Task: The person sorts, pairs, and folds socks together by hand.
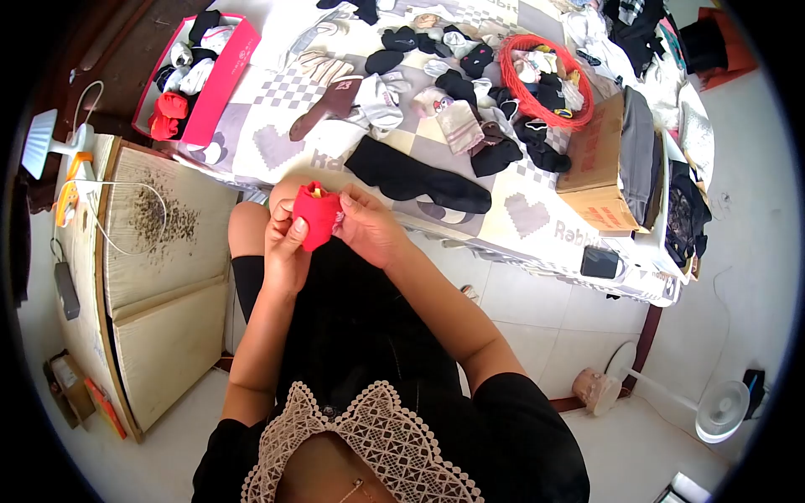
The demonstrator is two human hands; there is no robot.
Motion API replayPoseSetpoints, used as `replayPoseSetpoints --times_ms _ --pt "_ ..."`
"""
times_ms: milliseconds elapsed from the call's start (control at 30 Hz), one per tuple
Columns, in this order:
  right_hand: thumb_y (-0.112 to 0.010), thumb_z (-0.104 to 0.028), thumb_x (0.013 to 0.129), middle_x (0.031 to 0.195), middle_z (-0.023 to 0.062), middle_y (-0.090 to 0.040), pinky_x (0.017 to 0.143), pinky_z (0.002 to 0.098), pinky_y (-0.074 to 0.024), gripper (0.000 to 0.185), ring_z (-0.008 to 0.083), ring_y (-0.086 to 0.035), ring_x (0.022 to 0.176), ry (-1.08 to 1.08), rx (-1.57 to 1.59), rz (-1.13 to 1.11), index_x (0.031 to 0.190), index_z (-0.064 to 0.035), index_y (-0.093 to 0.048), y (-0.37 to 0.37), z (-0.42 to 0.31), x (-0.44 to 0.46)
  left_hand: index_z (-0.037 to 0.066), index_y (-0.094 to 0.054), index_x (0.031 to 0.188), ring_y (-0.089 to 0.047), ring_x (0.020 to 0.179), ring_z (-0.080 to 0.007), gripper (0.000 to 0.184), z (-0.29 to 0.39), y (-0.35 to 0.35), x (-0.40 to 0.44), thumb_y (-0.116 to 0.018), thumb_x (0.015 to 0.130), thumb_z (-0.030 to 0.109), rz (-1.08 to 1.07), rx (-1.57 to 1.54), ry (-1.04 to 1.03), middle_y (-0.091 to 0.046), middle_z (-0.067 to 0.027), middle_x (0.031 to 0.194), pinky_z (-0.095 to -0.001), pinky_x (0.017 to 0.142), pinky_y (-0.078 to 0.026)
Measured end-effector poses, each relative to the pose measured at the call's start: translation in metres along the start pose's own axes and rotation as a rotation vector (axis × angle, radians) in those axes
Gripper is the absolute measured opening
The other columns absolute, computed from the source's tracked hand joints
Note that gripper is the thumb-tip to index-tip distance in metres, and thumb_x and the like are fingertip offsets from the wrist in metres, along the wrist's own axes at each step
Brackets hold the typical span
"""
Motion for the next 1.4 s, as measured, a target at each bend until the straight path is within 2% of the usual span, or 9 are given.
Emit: replayPoseSetpoints --times_ms 333,533,633,733,900,1033,1133,1200,1400 --pt "-0.046 -0.036 0.097 0.102 0.0043 -0.060 0.081 0.0315 -0.0471 0.032 0.0133 -0.058 0.092 -0.336 -0.160 0.123 0.109 -0.0075 -0.056 0.005 -0.004 -0.025 0.004 -0.056 0.107 -0.058 0.099 -0.0161 0.019 -0.012 -0.005 -0.008 -0.058 0.092 0.015 0.049 -0.239 0.194 -0.061 -0.0069 0.108 -0.0297 0.089 -0.045" --pt "-0.051 -0.030 0.095 0.093 0.0023 -0.062 0.078 0.0286 -0.0482 0.027 0.0136 -0.059 0.080 -0.191 0.019 0.321 0.107 -0.0059 -0.057 0.023 -0.005 -0.018 0.003 -0.065 0.102 -0.057 0.088 -0.0211 0.024 0.004 -0.033 0.001 -0.065 0.079 -0.005 -0.170 0.746 -0.136 -0.058 -0.0102 0.094 -0.0288 0.081 -0.046" --pt "-0.056 -0.024 0.093 0.084 0.0047 -0.063 0.070 0.0283 -0.0479 0.020 0.0138 -0.060 0.074 0.172 -0.230 0.323 0.097 -0.0047 -0.060 0.015 -0.021 -0.019 0.004 -0.064 0.100 -0.057 0.090 -0.0259 0.021 0.000 -0.028 0.002 -0.065 0.080 -0.002 -0.141 0.965 -0.133 -0.057 -0.0127 0.097 -0.0320 0.078 -0.048" --pt "-0.067 -0.012 0.080 0.069 0.0123 -0.057 0.053 0.0334 -0.0435 0.010 0.0244 -0.058 0.061 0.771 -1.523 0.355 0.077 -0.0037 -0.062 -0.040 -0.052 -0.039 0.002 -0.059 0.105 -0.055 0.090 -0.0320 0.026 0.007 -0.029 -0.002 -0.066 0.080 0.004 0.000 1.294 -0.334 -0.055 -0.0144 0.097 -0.0364 0.075 -0.048" --pt "-0.069 -0.010 0.079 0.070 0.0124 -0.057 0.051 0.0314 -0.0434 0.011 0.0257 -0.055 0.055 0.930 -1.710 0.320 0.082 -0.0017 -0.062 -0.063 -0.028 -0.037 -0.001 -0.047 0.110 -0.053 0.087 -0.0333 0.045 -0.008 -0.022 -0.001 -0.066 0.071 0.003 0.188 1.388 -0.540 -0.051 -0.0158 0.100 -0.0392 0.070 -0.046" --pt "-0.061 -0.018 0.089 0.079 0.0052 -0.055 0.058 0.0280 -0.0437 0.021 0.0162 -0.056 0.067 0.687 -1.214 0.383 0.104 -0.0030 -0.059 -0.041 -0.027 -0.026 0.001 -0.049 0.115 -0.051 0.089 -0.0250 0.048 0.002 0.006 0.018 -0.061 0.070 -0.011 0.360 0.804 -0.335 -0.049 -0.0117 0.099 -0.0297 0.080 -0.043" --pt "-0.059 -0.024 0.091 0.083 0.0017 -0.057 0.056 0.0245 -0.0420 0.029 0.0111 -0.054 0.068 0.752 -1.283 0.572 0.112 -0.0045 -0.056 -0.024 -0.046 -0.028 -0.001 -0.048 0.117 -0.050 0.093 -0.0270 0.049 0.025 -0.012 0.015 -0.056 0.070 -0.015 0.305 1.129 -0.504 -0.050 -0.0117 0.098 -0.0306 0.083 -0.043" --pt "-0.059 -0.028 0.091 0.089 0.0008 -0.059 0.053 0.0209 -0.0403 0.034 0.0088 -0.055 0.072 0.080 -0.852 0.306 0.116 -0.0056 -0.055 0.007 -0.019 -0.013 -0.001 -0.048 0.116 -0.049 0.098 -0.0291 0.048 0.017 -0.027 0.015 -0.054 0.071 -0.016 0.112 1.290 -0.449 -0.048 -0.0131 0.102 -0.0326 0.087 -0.042" --pt "-0.064 -0.032 0.087 0.092 0.0016 -0.060 0.054 0.0207 -0.0453 0.039 0.0097 -0.059 0.077 -0.038 -0.721 0.320 0.114 -0.0049 -0.055 0.032 -0.037 -0.027 -0.002 -0.046 0.122 -0.044 0.106 -0.0316 0.052 -0.021 -0.036 0.021 -0.047 0.072 -0.016 -0.115 1.086 -0.177 -0.041 -0.0154 0.111 -0.0341 0.093 -0.040"
Point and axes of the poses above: each hand's wrist, its own x-axis towards the middle knuckle, its own y-axis out of the back of the hand, z = x × y, the point moved 7 cm from there along x, towards the middle knuckle
